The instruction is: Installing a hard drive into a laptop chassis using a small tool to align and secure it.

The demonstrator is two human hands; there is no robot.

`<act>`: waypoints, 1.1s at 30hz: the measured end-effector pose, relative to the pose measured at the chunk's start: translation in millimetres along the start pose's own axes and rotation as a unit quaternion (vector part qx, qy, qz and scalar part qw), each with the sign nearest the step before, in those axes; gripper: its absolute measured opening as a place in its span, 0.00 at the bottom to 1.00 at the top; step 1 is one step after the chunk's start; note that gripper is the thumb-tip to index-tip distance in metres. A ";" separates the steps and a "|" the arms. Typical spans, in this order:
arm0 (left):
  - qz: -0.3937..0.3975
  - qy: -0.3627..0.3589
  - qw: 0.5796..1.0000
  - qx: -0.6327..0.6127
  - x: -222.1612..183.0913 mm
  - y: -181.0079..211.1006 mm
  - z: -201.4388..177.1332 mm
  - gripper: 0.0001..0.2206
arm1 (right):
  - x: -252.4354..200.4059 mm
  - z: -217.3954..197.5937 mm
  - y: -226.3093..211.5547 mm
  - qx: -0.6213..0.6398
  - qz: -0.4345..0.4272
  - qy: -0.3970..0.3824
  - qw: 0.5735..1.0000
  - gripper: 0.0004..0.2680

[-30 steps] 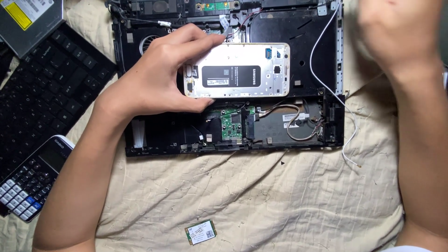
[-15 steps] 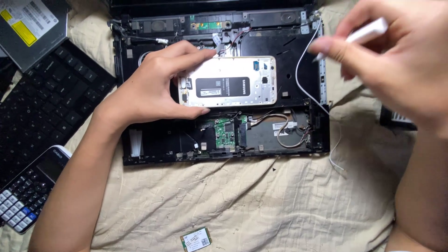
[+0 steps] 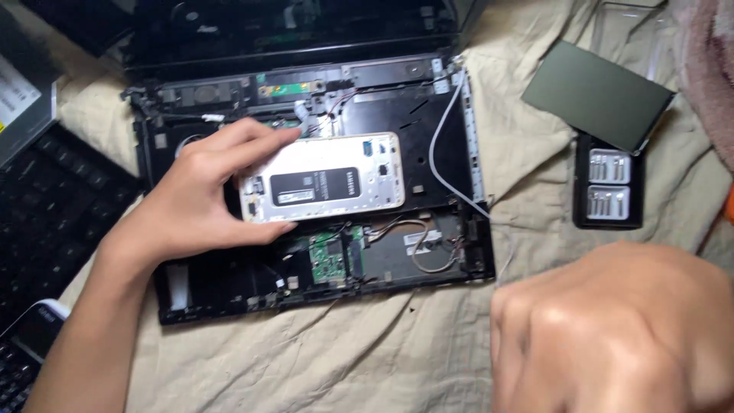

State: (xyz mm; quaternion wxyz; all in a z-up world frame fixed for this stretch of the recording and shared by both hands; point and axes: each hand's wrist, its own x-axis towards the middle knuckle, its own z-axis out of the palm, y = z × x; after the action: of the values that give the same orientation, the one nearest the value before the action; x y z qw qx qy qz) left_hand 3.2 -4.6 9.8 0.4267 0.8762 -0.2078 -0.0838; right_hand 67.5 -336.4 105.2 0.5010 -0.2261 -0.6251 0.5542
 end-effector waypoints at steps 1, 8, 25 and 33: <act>0.003 -0.001 1.000 -0.001 -1.1 -0.5 0.7 0.38 | -5.4 0.5 -1.2 -0.001 0.002 0.003 1.000 0.18; -0.046 0.001 0.999 0.029 0.2 -1.6 3.2 0.41 | -35.3 5.7 -12.6 -0.006 0.019 0.009 1.000 0.17; -0.077 0.005 0.996 0.034 1.0 -0.9 6.0 0.42 | -25.8 -31.0 9.0 -0.041 0.066 0.091 0.993 0.14; -0.080 -0.005 0.996 0.035 0.2 -2.3 5.5 0.42 | -25.6 -52.5 77.6 -0.024 0.121 0.289 0.949 0.15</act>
State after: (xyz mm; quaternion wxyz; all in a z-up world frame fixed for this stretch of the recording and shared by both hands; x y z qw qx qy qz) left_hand 2.2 -7.4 4.6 0.3868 0.9040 -0.1418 -0.1143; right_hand 102.5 -311.3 18.2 0.5836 -0.4623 -0.4348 0.5066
